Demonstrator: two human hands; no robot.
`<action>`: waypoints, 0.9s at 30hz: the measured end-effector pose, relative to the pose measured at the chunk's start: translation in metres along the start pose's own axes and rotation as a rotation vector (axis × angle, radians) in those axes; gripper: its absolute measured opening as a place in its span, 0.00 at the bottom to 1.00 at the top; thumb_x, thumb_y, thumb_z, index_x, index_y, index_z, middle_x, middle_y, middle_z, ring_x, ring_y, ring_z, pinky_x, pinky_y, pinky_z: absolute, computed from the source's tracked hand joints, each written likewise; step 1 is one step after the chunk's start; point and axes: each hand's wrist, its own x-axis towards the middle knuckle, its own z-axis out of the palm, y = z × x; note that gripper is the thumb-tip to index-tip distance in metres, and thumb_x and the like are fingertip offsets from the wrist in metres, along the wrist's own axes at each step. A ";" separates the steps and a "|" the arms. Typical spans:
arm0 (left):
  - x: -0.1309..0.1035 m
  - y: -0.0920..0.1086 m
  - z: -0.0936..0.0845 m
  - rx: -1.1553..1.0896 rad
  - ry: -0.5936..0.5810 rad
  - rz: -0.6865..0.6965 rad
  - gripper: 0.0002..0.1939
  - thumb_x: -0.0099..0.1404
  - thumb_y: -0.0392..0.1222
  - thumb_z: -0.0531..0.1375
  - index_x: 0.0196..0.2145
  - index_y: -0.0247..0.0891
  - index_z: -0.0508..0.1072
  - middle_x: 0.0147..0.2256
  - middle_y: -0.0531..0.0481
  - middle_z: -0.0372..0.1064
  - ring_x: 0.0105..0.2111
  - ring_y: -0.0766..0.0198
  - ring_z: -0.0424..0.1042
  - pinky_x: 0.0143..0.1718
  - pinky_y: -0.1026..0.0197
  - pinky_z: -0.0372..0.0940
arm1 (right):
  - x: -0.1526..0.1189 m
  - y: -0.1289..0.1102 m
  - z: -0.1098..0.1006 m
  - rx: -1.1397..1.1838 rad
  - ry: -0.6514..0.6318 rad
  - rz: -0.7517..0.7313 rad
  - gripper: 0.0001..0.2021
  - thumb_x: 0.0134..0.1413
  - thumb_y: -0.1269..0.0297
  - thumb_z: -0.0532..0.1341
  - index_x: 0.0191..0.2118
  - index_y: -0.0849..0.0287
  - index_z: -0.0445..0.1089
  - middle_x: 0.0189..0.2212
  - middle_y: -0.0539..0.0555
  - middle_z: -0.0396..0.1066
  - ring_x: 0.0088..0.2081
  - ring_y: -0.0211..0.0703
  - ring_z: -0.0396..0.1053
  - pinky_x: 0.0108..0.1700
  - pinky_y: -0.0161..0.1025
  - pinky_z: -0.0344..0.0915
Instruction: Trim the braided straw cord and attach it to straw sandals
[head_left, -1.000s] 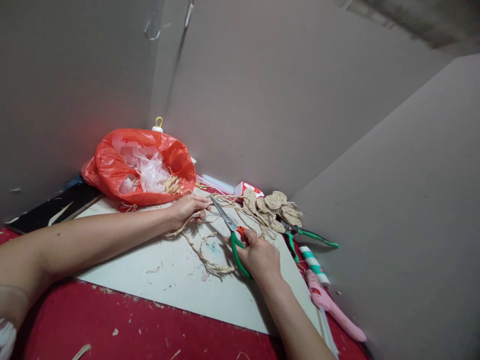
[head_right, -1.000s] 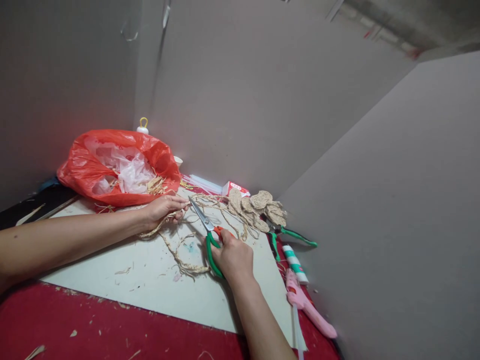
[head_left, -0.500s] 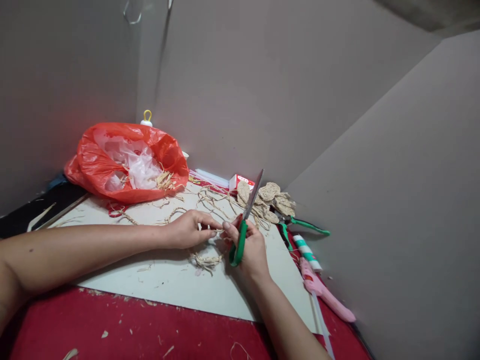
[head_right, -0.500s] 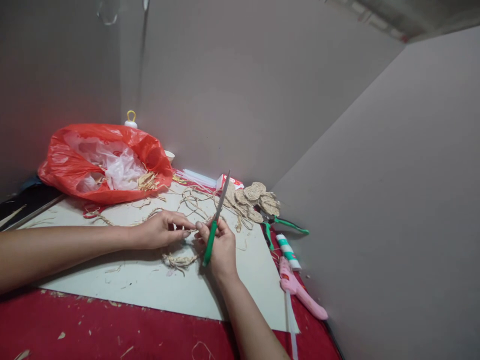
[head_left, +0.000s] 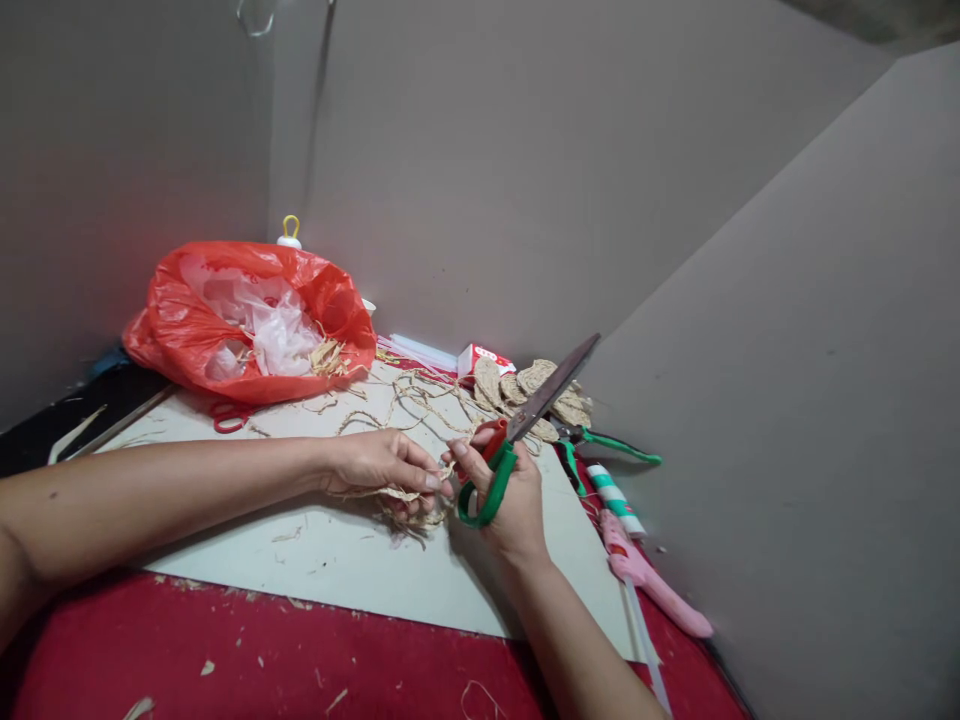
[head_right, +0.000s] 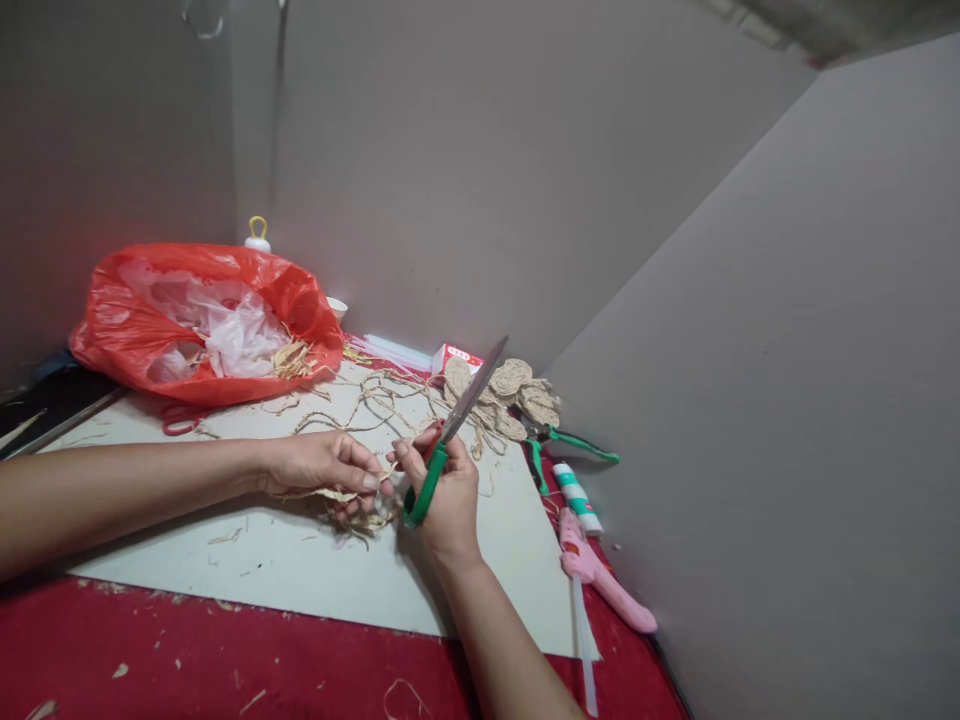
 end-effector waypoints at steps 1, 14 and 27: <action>0.000 0.001 0.000 0.007 0.017 0.003 0.15 0.49 0.46 0.68 0.32 0.33 0.76 0.23 0.51 0.68 0.22 0.71 0.64 0.24 0.66 0.57 | -0.001 0.000 0.000 -0.003 -0.001 -0.015 0.17 0.40 0.60 0.69 0.32 0.56 0.60 0.25 0.46 0.67 0.28 0.41 0.71 0.27 0.36 0.67; -0.001 0.001 0.007 0.215 0.254 0.130 0.15 0.59 0.40 0.59 0.44 0.36 0.72 0.21 0.56 0.65 0.13 0.76 0.47 0.15 0.67 0.40 | 0.007 0.006 -0.008 -0.081 0.117 -0.098 0.16 0.41 0.59 0.68 0.32 0.57 0.61 0.25 0.45 0.66 0.26 0.39 0.71 0.27 0.35 0.65; 0.002 0.003 0.005 0.202 0.452 0.227 0.10 0.58 0.44 0.60 0.30 0.34 0.76 0.12 0.59 0.50 0.14 0.74 0.44 0.17 0.66 0.40 | 0.005 0.005 -0.010 -0.217 0.049 -0.065 0.16 0.44 0.54 0.67 0.32 0.57 0.62 0.23 0.47 0.68 0.25 0.40 0.69 0.29 0.37 0.66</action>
